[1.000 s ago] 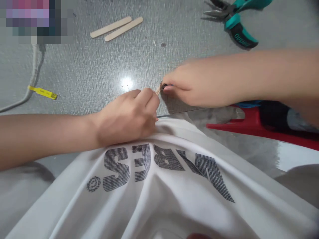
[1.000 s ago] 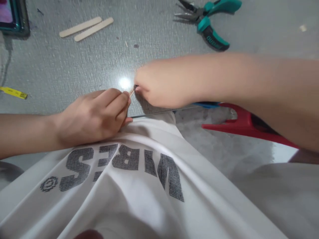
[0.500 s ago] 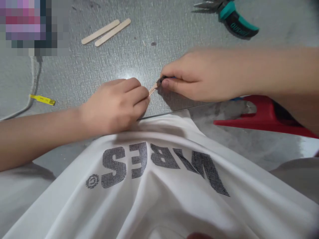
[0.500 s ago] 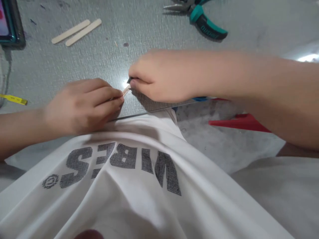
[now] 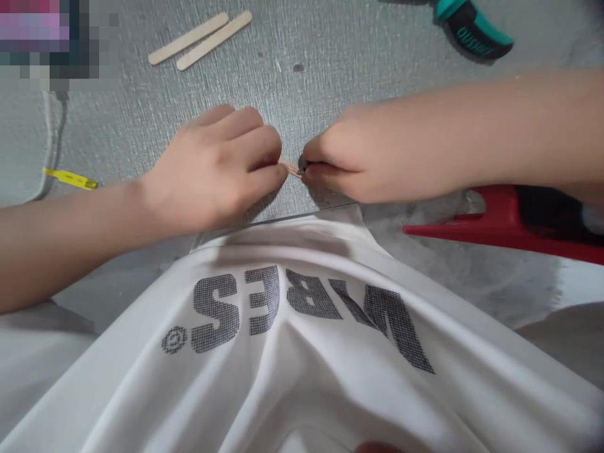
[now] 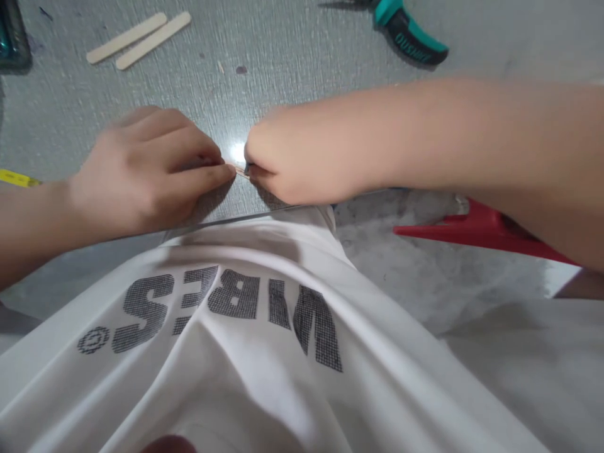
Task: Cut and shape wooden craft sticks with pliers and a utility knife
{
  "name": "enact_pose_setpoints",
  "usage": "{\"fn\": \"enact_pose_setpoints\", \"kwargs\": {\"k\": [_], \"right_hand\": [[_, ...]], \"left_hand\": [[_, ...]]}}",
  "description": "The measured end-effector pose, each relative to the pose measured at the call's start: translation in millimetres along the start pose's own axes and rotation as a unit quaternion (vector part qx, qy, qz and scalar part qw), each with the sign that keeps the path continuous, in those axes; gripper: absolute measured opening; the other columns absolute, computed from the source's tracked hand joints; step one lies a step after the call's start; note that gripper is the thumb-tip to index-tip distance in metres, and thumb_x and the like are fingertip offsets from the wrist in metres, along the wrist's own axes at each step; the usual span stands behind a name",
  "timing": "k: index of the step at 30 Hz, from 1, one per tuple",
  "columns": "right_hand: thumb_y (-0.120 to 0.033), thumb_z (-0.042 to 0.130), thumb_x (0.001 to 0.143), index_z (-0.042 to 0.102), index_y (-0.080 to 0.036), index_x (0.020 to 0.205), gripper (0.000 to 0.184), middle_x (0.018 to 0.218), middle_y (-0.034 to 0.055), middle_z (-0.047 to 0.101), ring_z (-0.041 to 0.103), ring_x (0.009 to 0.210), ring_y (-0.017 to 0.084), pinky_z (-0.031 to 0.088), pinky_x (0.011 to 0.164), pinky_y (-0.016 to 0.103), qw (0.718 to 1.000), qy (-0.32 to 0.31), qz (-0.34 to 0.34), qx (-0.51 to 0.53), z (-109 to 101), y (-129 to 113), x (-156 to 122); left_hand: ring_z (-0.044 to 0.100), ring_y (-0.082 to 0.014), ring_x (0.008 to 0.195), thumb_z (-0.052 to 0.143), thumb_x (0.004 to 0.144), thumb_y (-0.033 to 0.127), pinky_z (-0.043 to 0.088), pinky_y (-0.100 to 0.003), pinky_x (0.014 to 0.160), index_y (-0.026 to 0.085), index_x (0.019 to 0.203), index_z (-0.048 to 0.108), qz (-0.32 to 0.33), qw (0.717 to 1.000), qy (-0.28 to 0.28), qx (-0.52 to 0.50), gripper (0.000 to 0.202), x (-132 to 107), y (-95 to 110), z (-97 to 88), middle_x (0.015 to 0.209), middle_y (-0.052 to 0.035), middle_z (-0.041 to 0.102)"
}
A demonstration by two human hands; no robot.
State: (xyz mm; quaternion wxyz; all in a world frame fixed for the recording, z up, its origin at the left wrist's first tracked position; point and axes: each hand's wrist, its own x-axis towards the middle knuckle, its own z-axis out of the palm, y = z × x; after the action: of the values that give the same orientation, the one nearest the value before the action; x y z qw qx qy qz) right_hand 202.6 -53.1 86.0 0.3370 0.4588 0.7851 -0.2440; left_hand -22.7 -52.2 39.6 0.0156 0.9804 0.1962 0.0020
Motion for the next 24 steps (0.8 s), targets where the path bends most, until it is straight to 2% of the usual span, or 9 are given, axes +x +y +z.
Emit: {"fn": "enact_pose_setpoints", "kwargs": {"k": [2,5,6,8,11,13,16,20,24], "right_hand": [[-0.048,0.046,0.122,0.078,-0.022,0.101,0.047,0.086,0.0056,0.074,0.059,0.071,0.02,0.035,0.07,0.038,1.0,0.001,0.004,0.011,-1.2,-0.4,-0.4],[-0.042,0.05,0.121,0.072,-0.022,0.093,0.041,0.077,0.0024,0.071,0.057,0.064,0.018,0.036,0.066,0.038,0.999,-0.005,0.02,0.039,-4.0,1.3,-1.1],[-0.039,0.049,0.121,0.07,-0.022,0.092,0.04,0.073,0.0012,0.07,0.057,0.061,0.017,0.038,0.066,0.037,0.998,-0.017,0.028,0.061,-4.8,2.2,-1.5],[-0.036,0.046,0.122,0.068,-0.022,0.094,0.039,0.068,-0.0003,0.068,0.057,0.057,0.016,0.04,0.065,0.036,0.992,-0.046,0.05,0.104,-6.0,3.7,-2.3],[-0.039,0.042,0.123,0.071,-0.024,0.101,0.039,0.067,-0.0001,0.07,0.06,0.055,0.017,0.044,0.066,0.036,0.987,-0.066,0.069,0.131,-6.8,3.8,-3.4],[-0.039,0.041,0.122,0.073,-0.025,0.107,0.038,0.07,0.0008,0.072,0.062,0.055,0.018,0.045,0.066,0.037,0.986,-0.071,0.072,0.135,-7.3,1.8,-4.1],[-0.039,0.038,0.122,0.074,-0.026,0.113,0.04,0.07,0.0016,0.072,0.061,0.054,0.019,0.046,0.065,0.038,0.982,-0.081,0.09,0.148,-8.4,-3.3,-5.8],[-0.041,0.04,0.123,0.071,-0.026,0.099,0.042,0.063,0.0005,0.069,0.059,0.048,0.018,0.046,0.062,0.038,0.982,-0.063,0.096,0.149,-9.4,-9.5,-8.5],[-0.037,0.042,0.123,0.071,-0.023,0.096,0.042,0.062,-0.0004,0.07,0.06,0.048,0.016,0.046,0.062,0.036,0.984,-0.061,0.104,0.129,-8.0,-11.4,-6.1]], "left_hand": [[0.081,-0.0341,0.109,0.032,0.125,0.026,0.068,-0.053,0.086,0.015,0.111,0.081,-0.008,1.0,-0.011,0.008,0.051,-3.8,9.3,-2.5,0.114,-0.0164,0.084],[0.081,-0.0348,0.12,0.045,0.121,0.022,0.071,-0.053,0.094,0.01,0.128,0.075,-0.021,0.998,0.062,0.02,0.033,-16.5,25.6,-1.6,0.134,-0.0209,0.083],[0.079,-0.0365,0.131,0.051,0.12,0.023,0.071,-0.055,0.103,0.009,0.136,0.072,-0.021,0.996,0.082,0.02,0.029,-21.1,30.8,-0.2,0.145,-0.0233,0.079],[0.069,-0.04,0.154,0.061,0.118,0.028,0.065,-0.064,0.12,0.017,0.152,0.065,-0.036,0.996,0.078,-0.026,0.036,-28.3,39.6,3.2,0.165,-0.0227,0.068],[0.053,-0.0471,0.169,0.069,0.114,0.027,0.053,-0.077,0.131,0.024,0.163,0.059,-0.056,0.988,0.075,-0.125,0.05,-32.2,45.6,9.0,0.18,-0.0206,0.055],[0.048,-0.0492,0.172,0.069,0.113,0.023,0.049,-0.079,0.133,0.024,0.163,0.059,-0.056,0.983,0.076,-0.156,0.051,-32.0,45.1,12.6,0.183,-0.021,0.051],[0.047,-0.045,0.173,0.062,0.114,0.015,0.05,-0.075,0.135,0.025,0.164,0.058,-0.047,0.986,0.071,-0.144,0.05,-31.4,41.7,17.6,0.183,-0.0199,0.051],[0.049,-0.0383,0.173,0.055,0.115,0.012,0.052,-0.069,0.135,0.027,0.168,0.052,-0.044,0.989,0.062,-0.128,0.056,-30.6,39.9,22.9,0.181,-0.0178,0.056],[0.049,-0.0415,0.172,0.051,0.115,0.015,0.052,-0.071,0.134,0.023,0.168,0.054,-0.057,0.986,0.057,-0.143,0.053,-27.8,43.5,26.9,0.178,-0.0187,0.059]]}}
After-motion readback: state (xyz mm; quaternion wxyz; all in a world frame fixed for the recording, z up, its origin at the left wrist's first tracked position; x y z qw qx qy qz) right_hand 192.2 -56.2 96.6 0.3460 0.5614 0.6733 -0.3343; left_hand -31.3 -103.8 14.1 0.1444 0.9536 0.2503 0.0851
